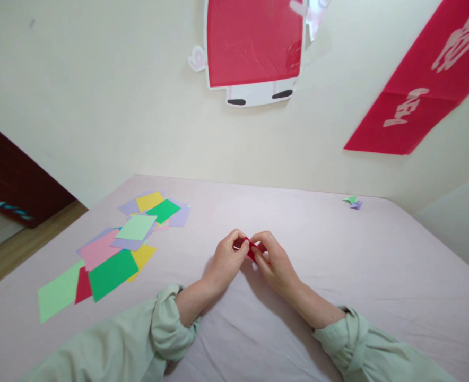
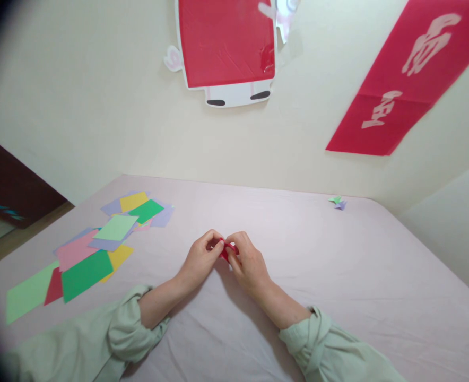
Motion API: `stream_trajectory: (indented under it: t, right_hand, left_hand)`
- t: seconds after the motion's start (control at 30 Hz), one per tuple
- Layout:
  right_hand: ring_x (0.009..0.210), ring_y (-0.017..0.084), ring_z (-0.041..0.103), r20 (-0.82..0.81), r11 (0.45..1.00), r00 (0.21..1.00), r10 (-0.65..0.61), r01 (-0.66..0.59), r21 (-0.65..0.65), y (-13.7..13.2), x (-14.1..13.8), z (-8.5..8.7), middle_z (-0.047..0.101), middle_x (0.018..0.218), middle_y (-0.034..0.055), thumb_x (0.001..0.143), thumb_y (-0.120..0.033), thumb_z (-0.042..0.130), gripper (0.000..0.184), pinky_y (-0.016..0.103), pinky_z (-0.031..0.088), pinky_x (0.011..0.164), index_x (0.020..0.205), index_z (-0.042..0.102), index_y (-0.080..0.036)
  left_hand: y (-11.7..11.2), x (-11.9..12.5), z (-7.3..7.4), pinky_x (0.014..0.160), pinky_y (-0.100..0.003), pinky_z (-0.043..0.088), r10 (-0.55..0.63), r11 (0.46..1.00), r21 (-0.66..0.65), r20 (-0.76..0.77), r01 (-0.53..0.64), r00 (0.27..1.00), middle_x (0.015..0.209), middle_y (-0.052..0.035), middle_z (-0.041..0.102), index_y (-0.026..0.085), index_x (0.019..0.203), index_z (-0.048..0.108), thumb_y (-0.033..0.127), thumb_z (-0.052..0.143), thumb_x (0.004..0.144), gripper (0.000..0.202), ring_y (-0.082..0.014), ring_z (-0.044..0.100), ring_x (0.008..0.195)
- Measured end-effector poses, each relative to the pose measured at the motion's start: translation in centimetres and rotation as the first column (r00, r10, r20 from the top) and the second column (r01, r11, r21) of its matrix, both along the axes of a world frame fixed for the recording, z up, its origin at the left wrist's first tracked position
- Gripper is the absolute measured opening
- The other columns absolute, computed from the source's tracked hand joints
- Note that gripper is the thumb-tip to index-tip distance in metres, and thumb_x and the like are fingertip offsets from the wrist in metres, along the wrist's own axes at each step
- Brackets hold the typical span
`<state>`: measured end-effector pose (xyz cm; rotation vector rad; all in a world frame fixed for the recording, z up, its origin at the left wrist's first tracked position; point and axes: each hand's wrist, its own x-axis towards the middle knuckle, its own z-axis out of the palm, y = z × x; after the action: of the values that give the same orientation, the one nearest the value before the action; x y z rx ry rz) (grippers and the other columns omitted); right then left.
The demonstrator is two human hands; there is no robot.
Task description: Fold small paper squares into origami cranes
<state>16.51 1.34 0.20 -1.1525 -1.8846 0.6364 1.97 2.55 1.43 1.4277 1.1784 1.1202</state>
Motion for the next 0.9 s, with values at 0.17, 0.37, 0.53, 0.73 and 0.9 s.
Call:
stream_trajectory:
  t: [0.17,0.37,0.53,0.73,0.9]
  right_hand:
    - [0.080,0.016,0.054,-0.095,1.000,0.995,0.022,-0.022,0.002,0.2,-0.1,0.0,0.055,0.091,0.0036,0.089,-0.011,0.042,0.018,0.030,0.046,0.072,0.095,0.053,-0.023]
    - [0.075,0.015,0.054,-0.170,0.995,0.985,-0.001,-0.016,-0.102,0.1,-0.1,0.2,0.055,0.090,0.0023,0.089,-0.017,0.047,0.009,0.028,0.046,0.067,0.093,0.054,-0.021]
    - [0.078,0.016,0.056,-0.193,0.991,0.981,-0.014,-0.013,-0.136,0.0,-0.3,0.9,0.056,0.087,0.0028,0.095,-0.026,0.041,0.015,0.029,0.046,0.071,0.090,0.054,-0.021]
    - [0.075,0.015,0.058,-0.250,0.976,0.968,-0.026,-0.029,-0.215,0.0,-0.4,0.6,0.057,0.089,0.0023,0.093,-0.028,0.046,0.009,0.027,0.049,0.063,0.090,0.051,-0.021]
    - [0.076,0.015,0.059,-0.264,0.977,0.964,-0.031,-0.026,-0.210,0.1,-0.3,0.4,0.057,0.089,0.0023,0.092,-0.028,0.047,0.009,0.027,0.049,0.063,0.091,0.051,-0.021]
  left_hand:
    - [0.1,0.0,-0.1,0.066,-0.025,0.047,0.003,1.000,-0.018,0.016,-0.003,1.000,0.071,0.0011,0.060,0.018,0.075,0.056,0.020,0.051,0.081,0.008,-0.0133,0.059,0.067]
    - [0.0,0.0,0.1,0.067,-0.024,0.047,0.000,1.000,0.003,0.009,0.000,1.000,0.072,0.0008,0.060,0.018,0.075,0.058,0.020,0.051,0.081,0.009,-0.0134,0.058,0.070]
    - [0.0,0.0,0.2,0.067,-0.024,0.047,-0.003,1.000,0.004,-0.001,0.003,1.000,0.069,0.0013,0.059,0.018,0.073,0.057,0.021,0.050,0.082,0.012,-0.0130,0.057,0.068]
    - [-0.2,-0.1,0.1,0.068,-0.024,0.047,-0.008,1.000,0.026,-0.030,0.009,1.000,0.072,0.0005,0.061,0.017,0.075,0.059,0.021,0.050,0.084,0.013,-0.0133,0.058,0.070]
    - [-0.3,-0.2,-0.2,0.070,-0.025,0.049,-0.050,0.997,0.054,-0.042,0.052,0.998,0.080,-0.0002,0.062,0.018,0.082,0.059,0.024,0.052,0.085,0.009,-0.0138,0.061,0.075]
